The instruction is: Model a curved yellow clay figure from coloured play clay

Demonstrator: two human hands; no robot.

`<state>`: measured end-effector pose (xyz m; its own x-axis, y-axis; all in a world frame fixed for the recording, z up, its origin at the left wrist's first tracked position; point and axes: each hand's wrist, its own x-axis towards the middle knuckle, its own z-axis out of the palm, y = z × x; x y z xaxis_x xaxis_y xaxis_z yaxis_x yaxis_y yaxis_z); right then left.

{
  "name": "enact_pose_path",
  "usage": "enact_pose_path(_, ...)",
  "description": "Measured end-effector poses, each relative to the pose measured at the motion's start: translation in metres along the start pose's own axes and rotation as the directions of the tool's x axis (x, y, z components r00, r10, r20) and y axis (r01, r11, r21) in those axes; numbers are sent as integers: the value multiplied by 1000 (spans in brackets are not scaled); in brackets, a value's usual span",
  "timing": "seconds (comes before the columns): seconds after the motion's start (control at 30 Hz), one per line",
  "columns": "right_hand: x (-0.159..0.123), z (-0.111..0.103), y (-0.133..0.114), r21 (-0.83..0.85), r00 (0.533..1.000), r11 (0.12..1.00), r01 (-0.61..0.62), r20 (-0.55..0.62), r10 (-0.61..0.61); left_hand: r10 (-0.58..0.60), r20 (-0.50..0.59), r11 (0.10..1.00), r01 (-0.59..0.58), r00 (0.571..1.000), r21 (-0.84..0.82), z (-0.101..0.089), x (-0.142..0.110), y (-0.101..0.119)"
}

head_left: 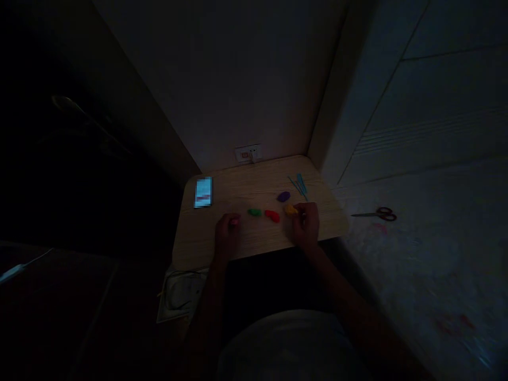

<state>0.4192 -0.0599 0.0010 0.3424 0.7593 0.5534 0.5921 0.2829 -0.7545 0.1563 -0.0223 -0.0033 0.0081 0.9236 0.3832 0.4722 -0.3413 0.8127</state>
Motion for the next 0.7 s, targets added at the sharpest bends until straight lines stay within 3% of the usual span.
enact_pose_path(0.1,9,-11,14,-33,997,998,-53,-63,50,-23,-18,1000,22,1000,-18,-1,0,-3)
enact_pose_path(0.17,15,-16,22,-41,998,998,-54,-37,53,-39,-18,999,38,999,-14,-1,0,-4)
enact_pose_path(0.3,21,-18,26,-82,988,994,-67,134,77,20,11,998,-20,1000,61,-1,3,-6)
enact_pose_path(0.47,19,-12,20,-272,940,962,6,330,88,64,36,993,-67,997,95,-1,3,-4)
enact_pose_path(0.53,19,-12,21,-280,936,960,5,340,94,77,32,993,-79,997,91,-1,2,-3)
enact_pose_path(0.7,20,-16,34,-99,967,995,-25,252,49,90,4,993,-90,996,74,1,0,-1)
